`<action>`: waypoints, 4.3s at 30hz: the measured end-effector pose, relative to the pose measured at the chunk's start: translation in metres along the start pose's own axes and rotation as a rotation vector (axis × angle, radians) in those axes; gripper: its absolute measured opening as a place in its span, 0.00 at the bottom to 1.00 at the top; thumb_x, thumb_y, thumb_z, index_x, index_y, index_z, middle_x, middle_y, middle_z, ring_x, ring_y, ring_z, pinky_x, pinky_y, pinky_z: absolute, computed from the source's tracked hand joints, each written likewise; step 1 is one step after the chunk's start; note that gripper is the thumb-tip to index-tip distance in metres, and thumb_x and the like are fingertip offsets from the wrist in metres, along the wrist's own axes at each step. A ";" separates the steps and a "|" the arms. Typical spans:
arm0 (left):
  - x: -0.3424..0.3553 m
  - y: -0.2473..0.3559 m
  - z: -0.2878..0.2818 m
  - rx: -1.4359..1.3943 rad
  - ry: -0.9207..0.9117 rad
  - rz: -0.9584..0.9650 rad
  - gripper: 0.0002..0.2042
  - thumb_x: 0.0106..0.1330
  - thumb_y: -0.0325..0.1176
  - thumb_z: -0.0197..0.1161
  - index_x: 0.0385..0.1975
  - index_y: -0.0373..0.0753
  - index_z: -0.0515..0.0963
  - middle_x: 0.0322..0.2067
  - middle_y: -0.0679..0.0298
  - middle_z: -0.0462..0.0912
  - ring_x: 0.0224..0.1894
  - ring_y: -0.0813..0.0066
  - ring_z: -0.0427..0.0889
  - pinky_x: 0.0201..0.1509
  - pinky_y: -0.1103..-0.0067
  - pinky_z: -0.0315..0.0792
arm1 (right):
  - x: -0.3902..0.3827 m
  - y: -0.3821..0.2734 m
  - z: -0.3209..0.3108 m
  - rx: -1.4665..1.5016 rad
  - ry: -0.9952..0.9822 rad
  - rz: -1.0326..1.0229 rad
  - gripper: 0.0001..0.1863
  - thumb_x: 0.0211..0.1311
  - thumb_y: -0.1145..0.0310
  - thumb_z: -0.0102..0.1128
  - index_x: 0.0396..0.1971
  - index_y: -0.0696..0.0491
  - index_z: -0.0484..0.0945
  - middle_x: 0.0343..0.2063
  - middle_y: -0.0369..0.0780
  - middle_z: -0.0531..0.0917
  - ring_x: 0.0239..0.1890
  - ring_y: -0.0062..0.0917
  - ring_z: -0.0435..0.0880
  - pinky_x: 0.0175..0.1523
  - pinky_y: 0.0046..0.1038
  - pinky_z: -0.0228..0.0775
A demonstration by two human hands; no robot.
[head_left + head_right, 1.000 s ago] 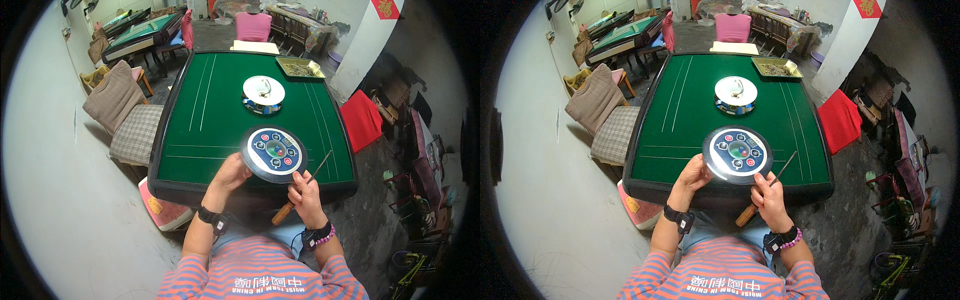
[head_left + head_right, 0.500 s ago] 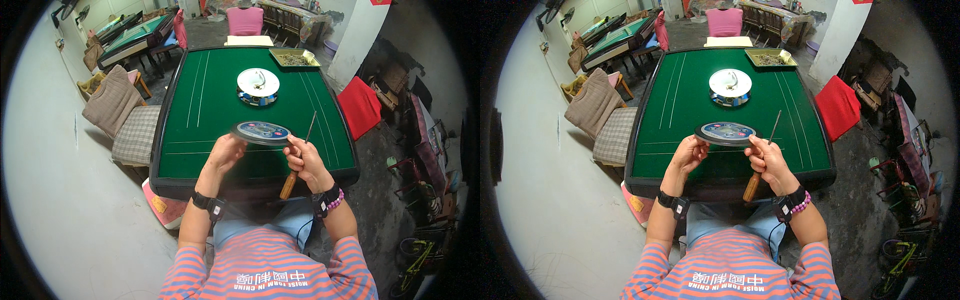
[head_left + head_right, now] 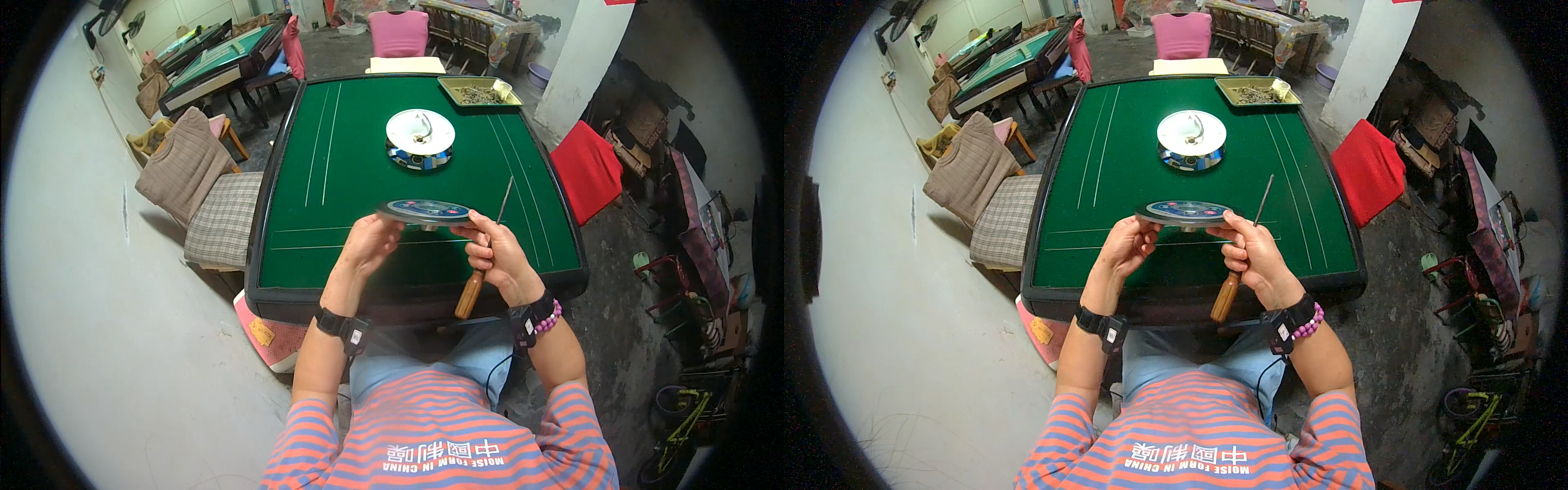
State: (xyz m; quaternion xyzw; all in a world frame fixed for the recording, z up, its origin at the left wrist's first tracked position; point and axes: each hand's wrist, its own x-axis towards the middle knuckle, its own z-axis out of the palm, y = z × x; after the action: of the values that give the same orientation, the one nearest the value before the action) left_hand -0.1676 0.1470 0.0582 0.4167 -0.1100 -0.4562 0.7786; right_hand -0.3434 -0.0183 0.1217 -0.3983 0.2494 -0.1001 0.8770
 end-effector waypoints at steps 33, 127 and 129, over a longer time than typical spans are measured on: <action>-0.013 0.014 0.004 0.168 0.004 0.001 0.14 0.70 0.43 0.55 0.37 0.37 0.77 0.30 0.67 0.81 0.29 0.80 0.79 0.24 0.85 0.69 | 0.023 -0.005 -0.040 0.066 -0.083 0.107 0.14 0.65 0.69 0.56 0.20 0.48 0.65 0.13 0.26 0.62 0.10 0.10 0.57 0.13 0.14 0.44; 0.069 -0.039 -0.059 0.477 0.261 0.013 0.07 0.66 0.32 0.60 0.34 0.34 0.78 0.28 0.66 0.81 0.25 0.81 0.79 0.23 0.86 0.75 | 0.098 0.043 -0.091 -0.210 0.110 0.110 0.09 0.63 0.67 0.61 0.28 0.51 0.69 0.18 0.28 0.68 0.11 0.09 0.58 0.13 0.15 0.48; 0.070 -0.040 -0.059 0.472 0.261 0.013 0.08 0.66 0.32 0.60 0.34 0.33 0.78 0.28 0.66 0.80 0.25 0.81 0.79 0.23 0.86 0.76 | 0.096 0.042 -0.096 -0.211 0.093 0.117 0.08 0.64 0.67 0.60 0.30 0.51 0.70 0.19 0.28 0.69 0.11 0.09 0.58 0.13 0.14 0.48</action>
State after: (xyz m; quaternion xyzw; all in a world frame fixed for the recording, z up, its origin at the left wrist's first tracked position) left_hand -0.1206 0.1138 -0.0232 0.6411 -0.1146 -0.3554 0.6705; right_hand -0.3124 -0.0885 0.0024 -0.4683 0.3216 -0.0402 0.8220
